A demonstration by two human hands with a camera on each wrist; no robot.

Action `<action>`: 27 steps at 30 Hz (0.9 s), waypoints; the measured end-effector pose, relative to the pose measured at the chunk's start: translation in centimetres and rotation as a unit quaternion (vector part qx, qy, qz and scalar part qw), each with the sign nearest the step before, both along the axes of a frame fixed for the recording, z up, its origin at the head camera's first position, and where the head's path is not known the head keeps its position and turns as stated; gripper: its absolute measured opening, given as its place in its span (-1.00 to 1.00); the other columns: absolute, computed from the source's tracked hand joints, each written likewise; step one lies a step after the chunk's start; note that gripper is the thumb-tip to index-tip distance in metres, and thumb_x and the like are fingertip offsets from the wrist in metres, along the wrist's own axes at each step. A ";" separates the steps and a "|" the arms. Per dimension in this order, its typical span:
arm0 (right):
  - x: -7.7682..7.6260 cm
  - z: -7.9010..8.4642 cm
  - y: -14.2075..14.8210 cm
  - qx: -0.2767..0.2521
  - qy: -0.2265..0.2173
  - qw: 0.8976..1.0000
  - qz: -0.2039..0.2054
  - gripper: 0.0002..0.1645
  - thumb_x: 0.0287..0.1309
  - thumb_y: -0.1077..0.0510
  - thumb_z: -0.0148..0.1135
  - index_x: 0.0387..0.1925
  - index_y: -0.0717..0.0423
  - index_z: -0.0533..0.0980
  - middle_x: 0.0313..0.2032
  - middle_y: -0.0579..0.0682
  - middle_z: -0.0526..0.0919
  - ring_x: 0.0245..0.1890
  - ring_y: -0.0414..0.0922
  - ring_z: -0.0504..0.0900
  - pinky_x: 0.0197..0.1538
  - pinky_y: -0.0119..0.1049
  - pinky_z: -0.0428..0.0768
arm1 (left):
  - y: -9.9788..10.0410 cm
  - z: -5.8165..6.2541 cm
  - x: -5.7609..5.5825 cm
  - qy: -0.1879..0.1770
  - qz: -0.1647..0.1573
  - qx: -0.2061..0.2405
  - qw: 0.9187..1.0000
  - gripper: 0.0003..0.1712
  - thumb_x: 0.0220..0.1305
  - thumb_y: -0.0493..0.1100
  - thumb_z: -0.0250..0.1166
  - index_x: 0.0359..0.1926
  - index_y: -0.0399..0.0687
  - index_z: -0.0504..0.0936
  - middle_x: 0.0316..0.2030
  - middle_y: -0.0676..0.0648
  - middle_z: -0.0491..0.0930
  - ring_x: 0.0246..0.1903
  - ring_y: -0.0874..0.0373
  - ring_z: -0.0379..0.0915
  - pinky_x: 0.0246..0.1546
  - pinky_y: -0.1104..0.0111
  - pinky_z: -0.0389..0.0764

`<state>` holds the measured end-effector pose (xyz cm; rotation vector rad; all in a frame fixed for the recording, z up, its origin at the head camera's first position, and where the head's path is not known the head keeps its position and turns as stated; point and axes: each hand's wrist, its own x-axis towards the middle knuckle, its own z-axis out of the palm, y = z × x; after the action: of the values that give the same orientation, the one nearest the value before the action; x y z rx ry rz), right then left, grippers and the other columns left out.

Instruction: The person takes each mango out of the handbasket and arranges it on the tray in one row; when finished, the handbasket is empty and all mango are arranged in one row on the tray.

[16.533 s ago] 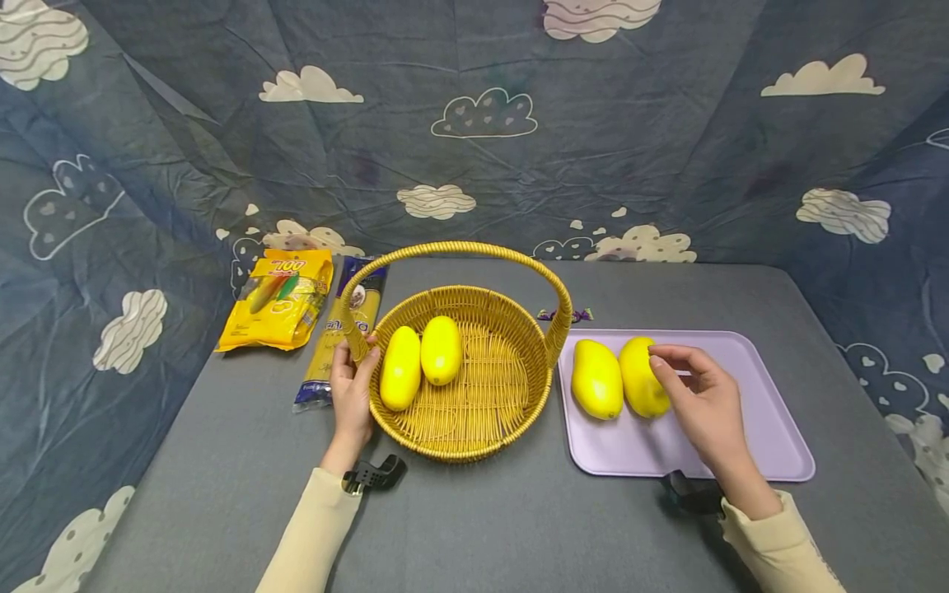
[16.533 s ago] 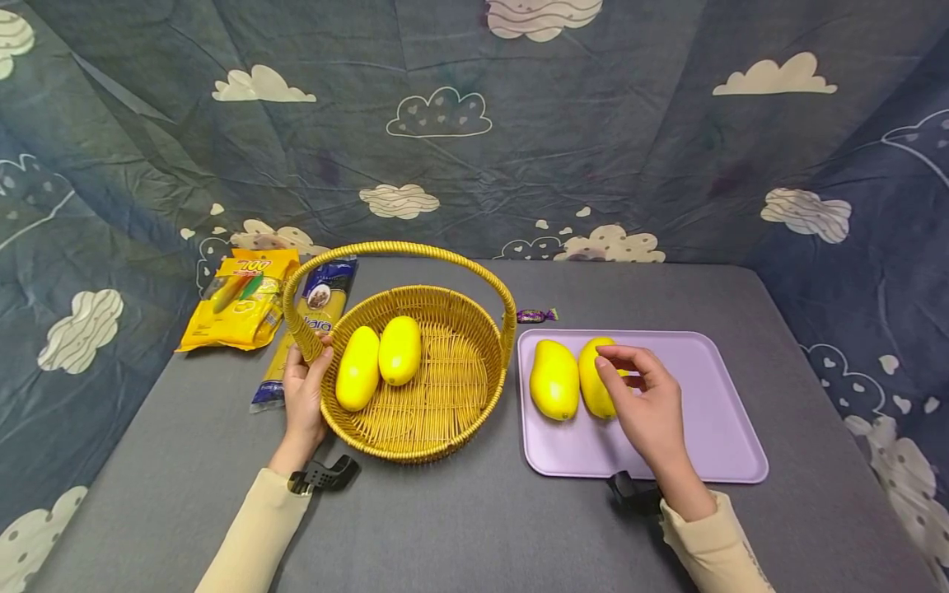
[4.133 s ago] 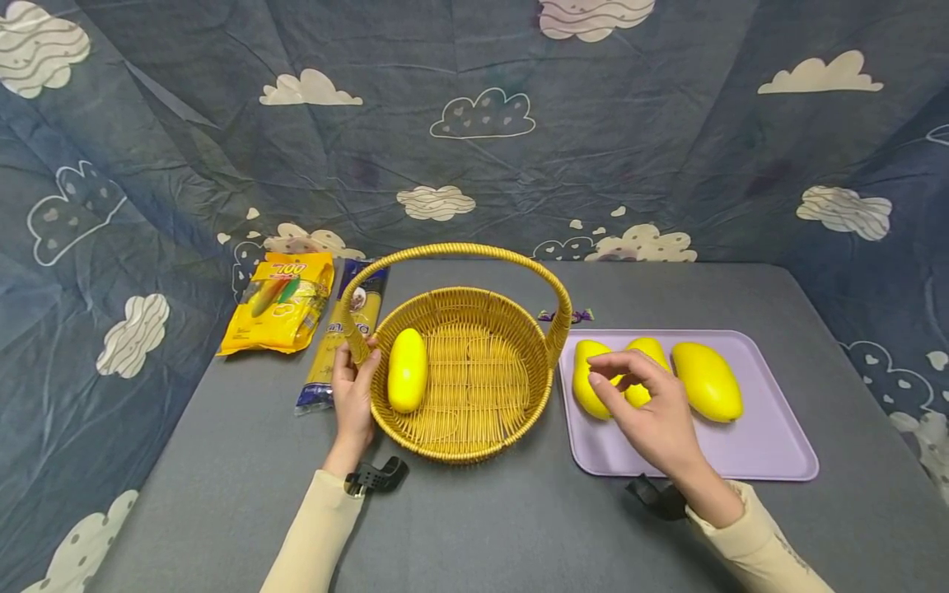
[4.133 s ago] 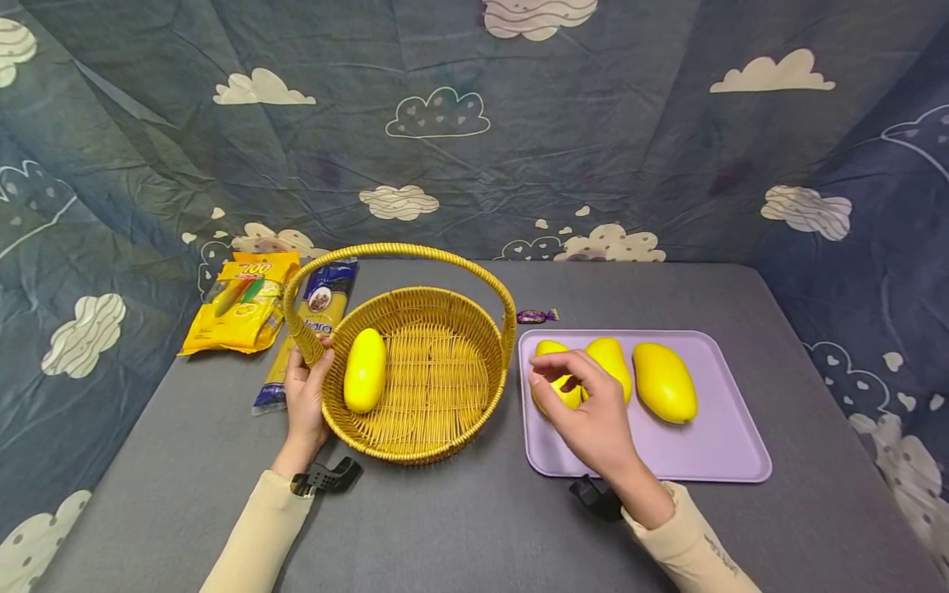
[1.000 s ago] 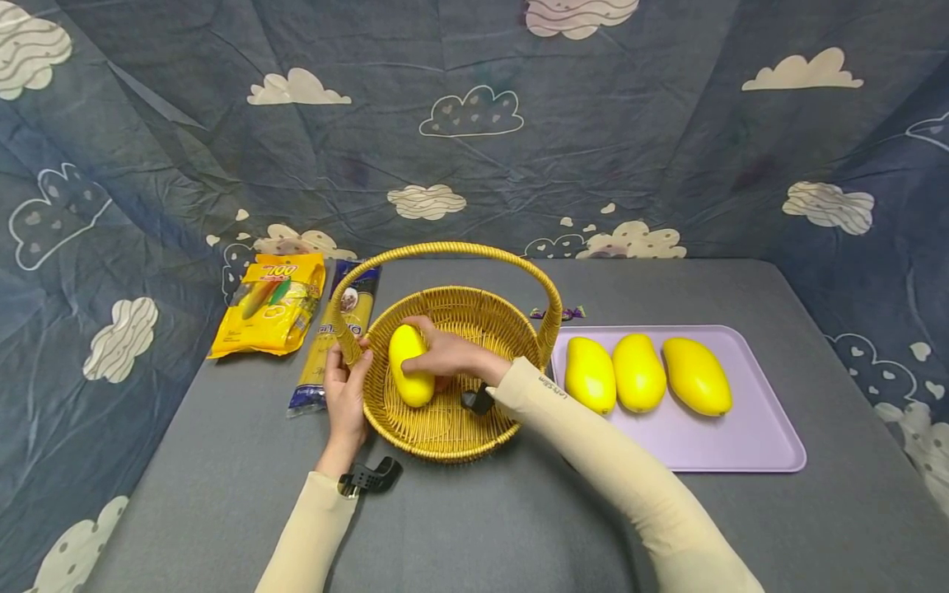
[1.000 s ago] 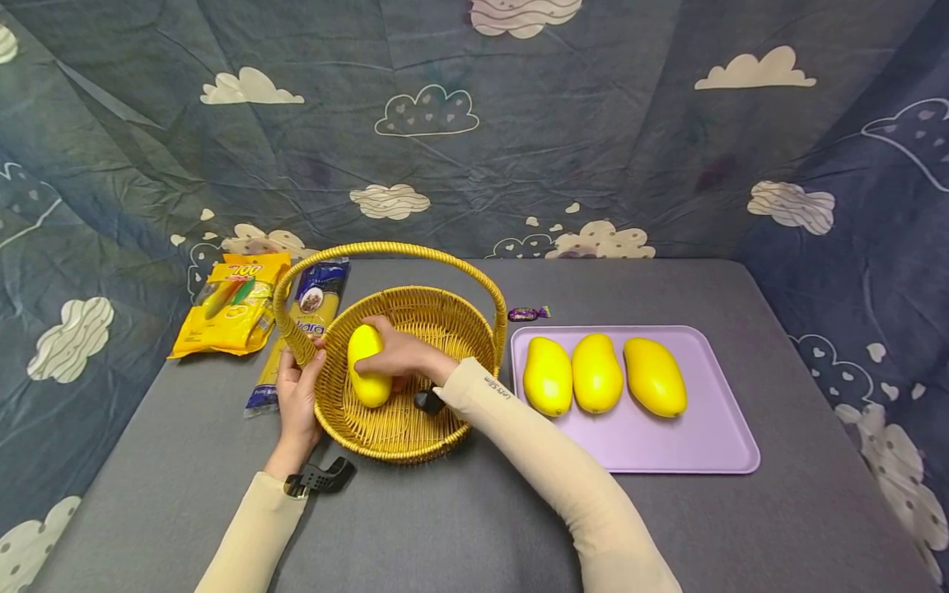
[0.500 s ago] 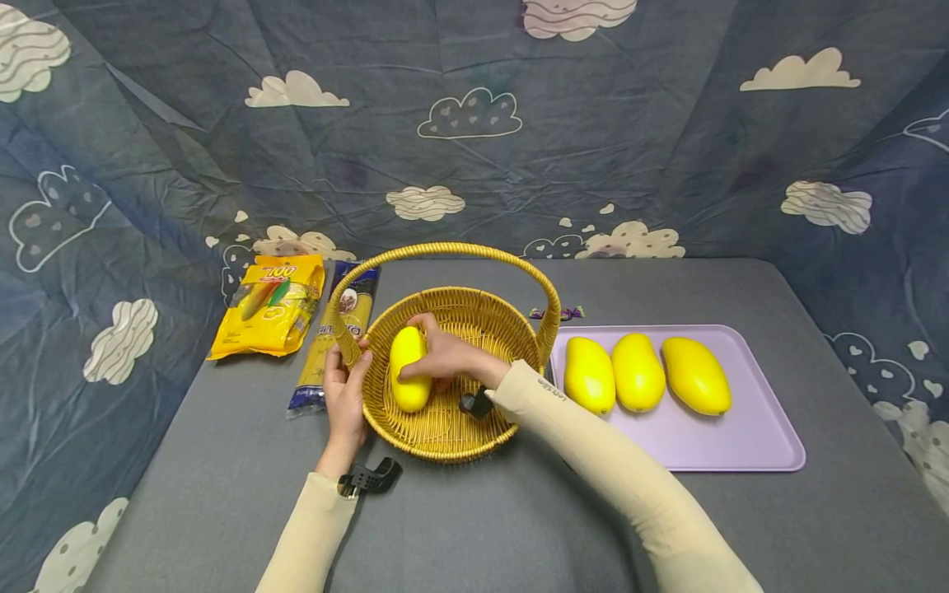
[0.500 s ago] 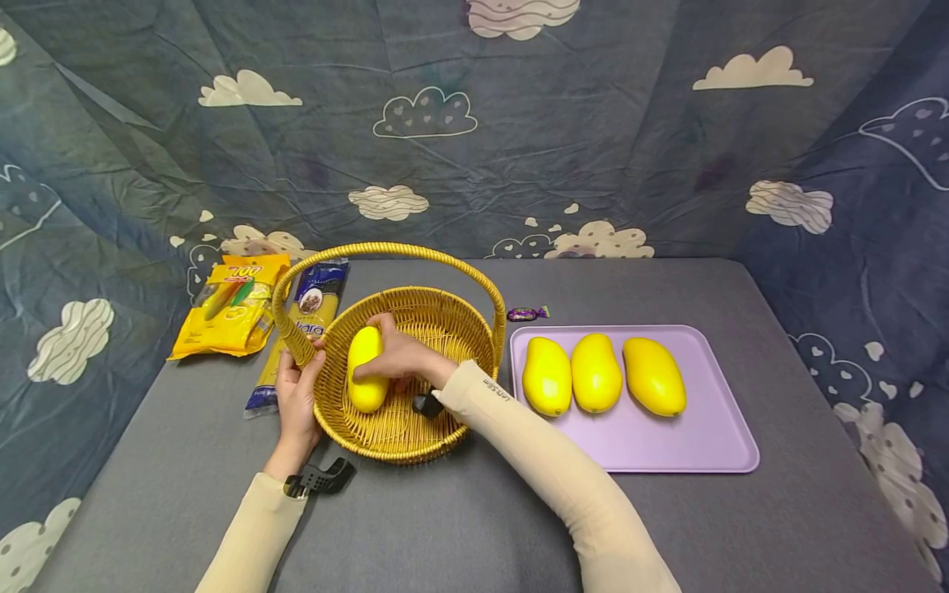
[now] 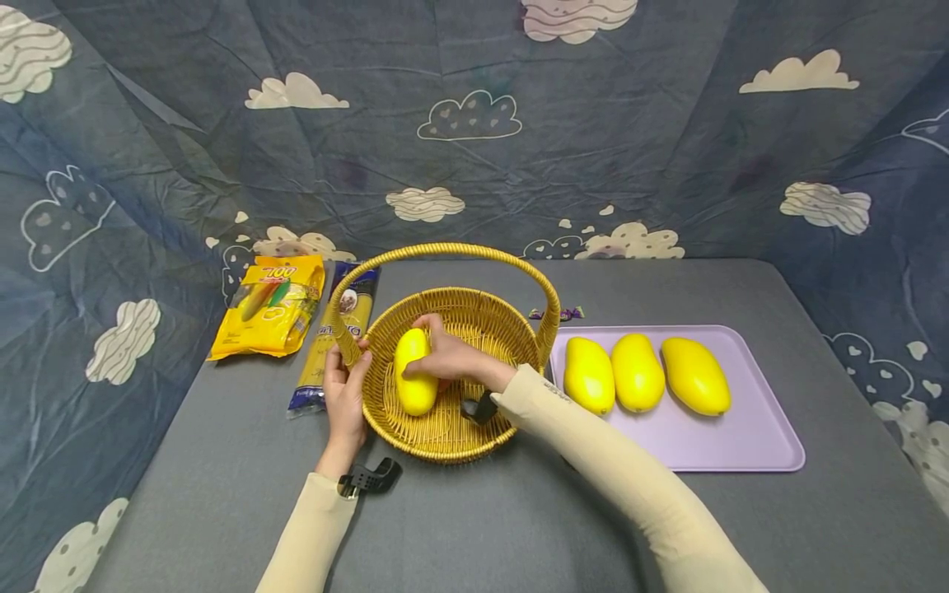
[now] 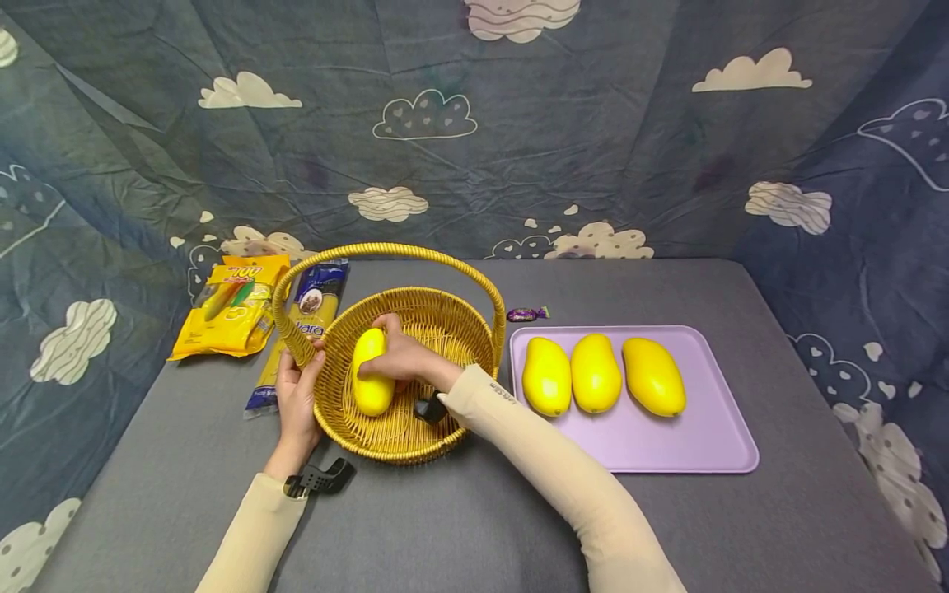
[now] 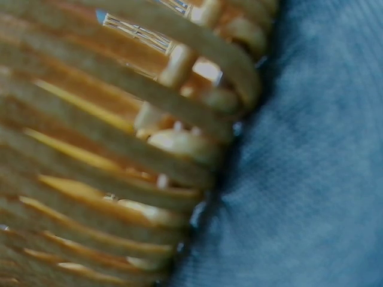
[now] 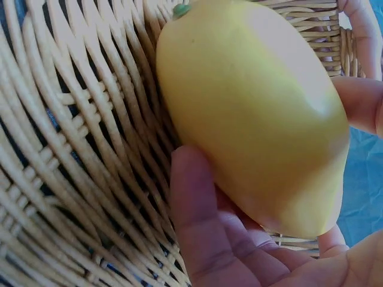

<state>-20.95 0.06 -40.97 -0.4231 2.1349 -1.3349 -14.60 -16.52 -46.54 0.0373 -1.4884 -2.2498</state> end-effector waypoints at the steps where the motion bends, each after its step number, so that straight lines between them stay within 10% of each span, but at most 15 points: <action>1: 0.1 0.1 0.1 0.001 0.001 1.000 0.001 -0.10 -0.03 0.16 0.40 0.23 -0.01 0.03 -0.16 0.24 0.42 -0.38 0.02 0.57 -0.42 -0.11 0.63 | 0.0 0.0 0.0 -0.001 0.001 -0.001 1.000 -0.72 0.34 -0.30 0.17 0.05 -0.14 0.42 -0.07 -0.08 0.45 0.04 0.07 0.35 0.09 0.35 0.41; 19: 0.8 2.2 3.4 -0.048 0.001 0.999 0.002 -0.07 0.06 0.16 0.32 0.36 -0.03 0.00 -0.12 0.26 0.47 -0.31 0.04 0.60 -0.21 0.17 0.56 | 0.0 -0.2 0.0 0.006 0.005 -0.013 1.000 -0.58 0.33 -0.29 0.19 0.12 -0.42 0.32 -0.08 -0.08 0.45 0.04 0.06 0.34 0.04 0.37 0.43; 27: 1.4 2.9 4.4 -0.106 0.025 0.993 -0.036 -0.07 0.03 0.18 0.37 0.34 -0.12 0.06 0.01 0.25 0.38 -0.20 0.07 0.61 -0.25 -0.03 0.64 | -0.1 -0.4 0.0 0.008 0.003 -0.011 1.000 -0.67 0.33 -0.29 0.19 0.07 -0.29 0.39 -0.08 -0.07 0.46 0.04 0.05 0.34 0.04 0.36 0.42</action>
<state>-19.57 4.43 -38.07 -0.4723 2.0742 -1.6149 -14.61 -16.59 -46.96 0.0168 -1.5018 -2.2239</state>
